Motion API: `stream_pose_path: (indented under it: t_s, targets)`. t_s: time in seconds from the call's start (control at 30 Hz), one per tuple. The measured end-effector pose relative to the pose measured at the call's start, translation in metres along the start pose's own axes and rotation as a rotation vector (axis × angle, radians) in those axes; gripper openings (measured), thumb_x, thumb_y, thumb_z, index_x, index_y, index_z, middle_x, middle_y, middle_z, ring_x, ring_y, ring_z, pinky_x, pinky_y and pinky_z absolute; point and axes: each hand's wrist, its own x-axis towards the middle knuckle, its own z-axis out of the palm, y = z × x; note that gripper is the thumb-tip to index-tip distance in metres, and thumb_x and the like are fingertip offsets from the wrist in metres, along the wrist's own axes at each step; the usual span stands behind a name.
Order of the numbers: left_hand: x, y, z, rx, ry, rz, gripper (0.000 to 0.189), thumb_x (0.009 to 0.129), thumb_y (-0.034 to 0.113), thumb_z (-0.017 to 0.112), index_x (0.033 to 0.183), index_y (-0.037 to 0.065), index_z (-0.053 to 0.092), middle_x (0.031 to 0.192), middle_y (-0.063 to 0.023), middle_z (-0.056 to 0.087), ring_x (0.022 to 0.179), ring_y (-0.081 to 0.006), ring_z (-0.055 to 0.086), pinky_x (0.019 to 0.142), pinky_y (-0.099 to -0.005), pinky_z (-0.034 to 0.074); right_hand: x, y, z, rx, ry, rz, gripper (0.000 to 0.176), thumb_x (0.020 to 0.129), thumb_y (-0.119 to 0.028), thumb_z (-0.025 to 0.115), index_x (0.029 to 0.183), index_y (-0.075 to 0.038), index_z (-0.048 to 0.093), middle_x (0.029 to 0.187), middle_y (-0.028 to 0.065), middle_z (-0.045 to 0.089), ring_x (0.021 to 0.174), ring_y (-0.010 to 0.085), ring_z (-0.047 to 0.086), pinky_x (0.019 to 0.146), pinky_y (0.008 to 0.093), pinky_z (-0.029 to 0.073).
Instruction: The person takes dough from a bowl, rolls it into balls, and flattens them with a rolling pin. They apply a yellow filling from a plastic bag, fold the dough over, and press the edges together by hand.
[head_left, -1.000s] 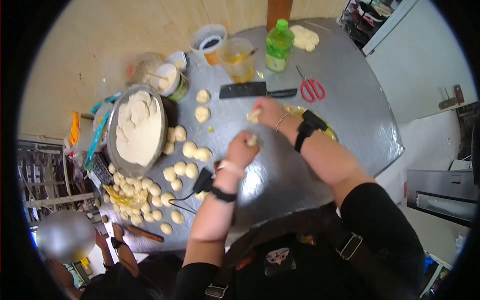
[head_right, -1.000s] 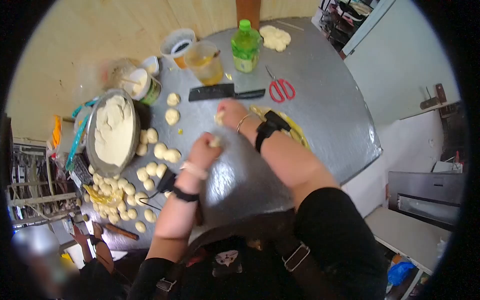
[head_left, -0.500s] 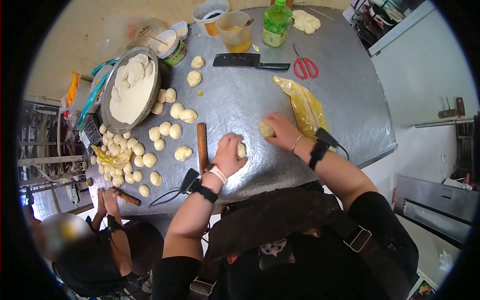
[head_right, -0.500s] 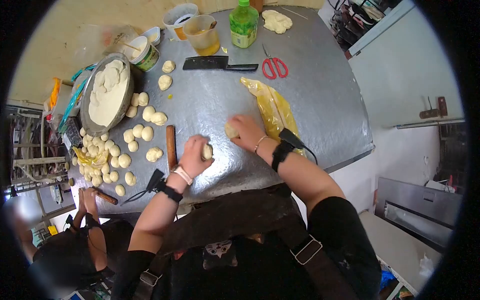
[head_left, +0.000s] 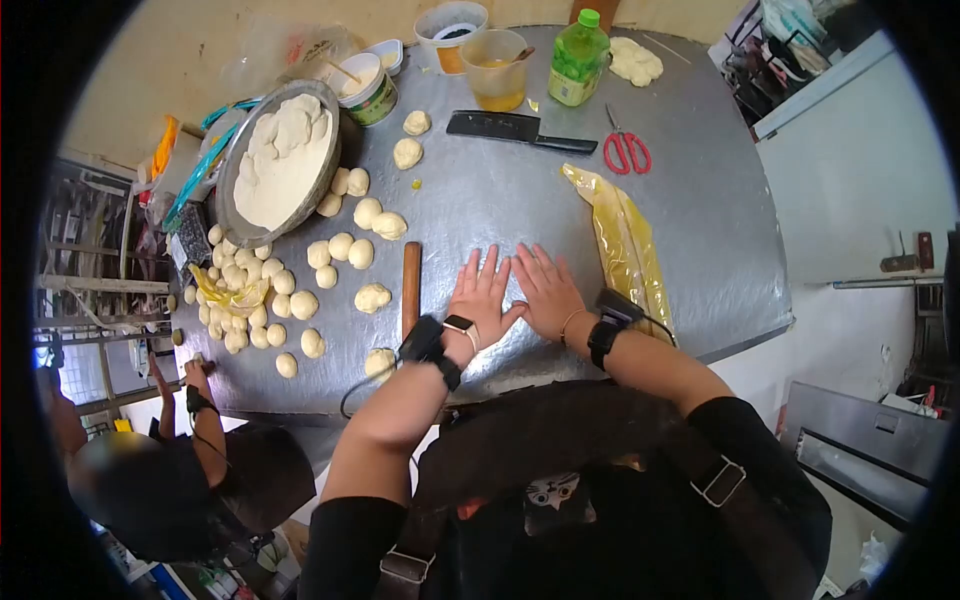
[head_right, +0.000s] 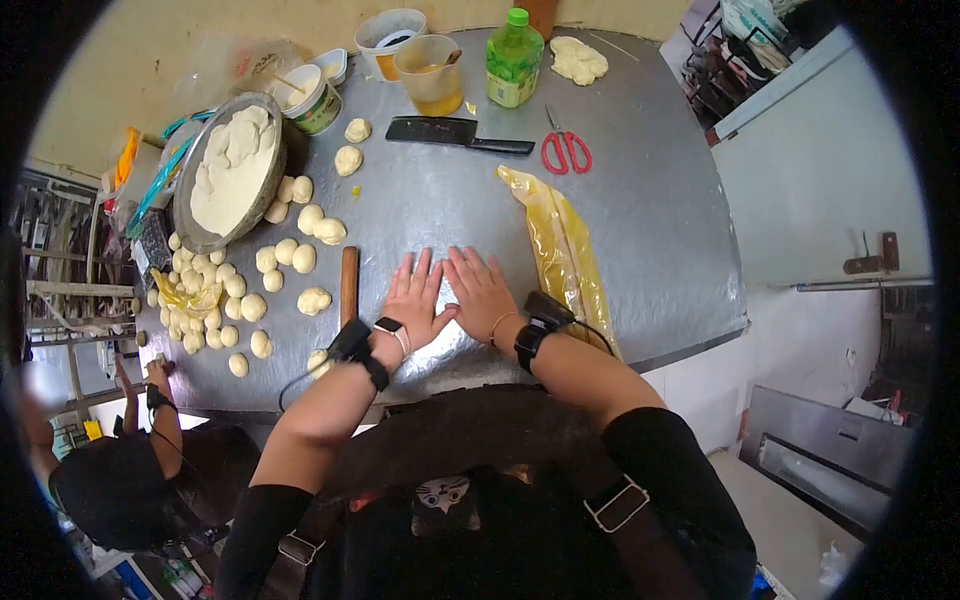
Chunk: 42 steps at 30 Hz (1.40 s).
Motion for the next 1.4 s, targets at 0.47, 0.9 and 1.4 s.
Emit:
stream_pose_path:
  t_s: [0.47, 0.9, 1.4]
  targets:
    - [-0.093, -0.034, -0.039, -0.175, 0.16, -0.426, 0.041, 0.085, 0.025, 0.066, 0.121, 0.009, 0.055, 0.108, -0.0154, 0.058, 0.086, -0.0349, 0.062, 0.073, -0.0431, 0.051, -0.016, 0.087, -0.082, 0.045, 0.171, 0.262, 0.07, 0.085, -0.043, 0.062, 0.143, -0.01, 0.037, 0.151, 0.0148, 0.028, 0.141, 0.0344, 0.023, 0.113, 0.054, 0.017]
    - [0.025, -0.016, 0.001, 0.088, 0.213, -0.316, 0.076, 0.086, 0.044, 0.057, 0.142, -0.003, 0.035, 0.152, -0.0188, 0.028, 0.138, -0.0424, 0.026, 0.111, -0.0569, 0.022, 0.03, 0.048, -0.042, -0.153, 0.266, 0.098, 0.052, 0.082, -0.041, 0.063, 0.129, -0.018, 0.054, 0.129, 0.008, 0.052, 0.119, 0.0286, 0.048, 0.091, 0.0513, 0.041]
    - [0.055, -0.064, -0.043, -0.052, 0.338, -0.047, 0.045, 0.078, 0.018, 0.069, 0.122, 0.015, 0.06, 0.103, -0.0131, 0.056, 0.096, -0.0323, 0.052, 0.084, -0.0446, 0.042, 0.069, 0.093, -0.053, 0.13, 0.331, -0.128, 0.039, 0.077, -0.033, 0.07, 0.111, -0.016, 0.064, 0.101, 0.0045, 0.058, 0.099, 0.0251, 0.055, 0.085, 0.041, 0.042]
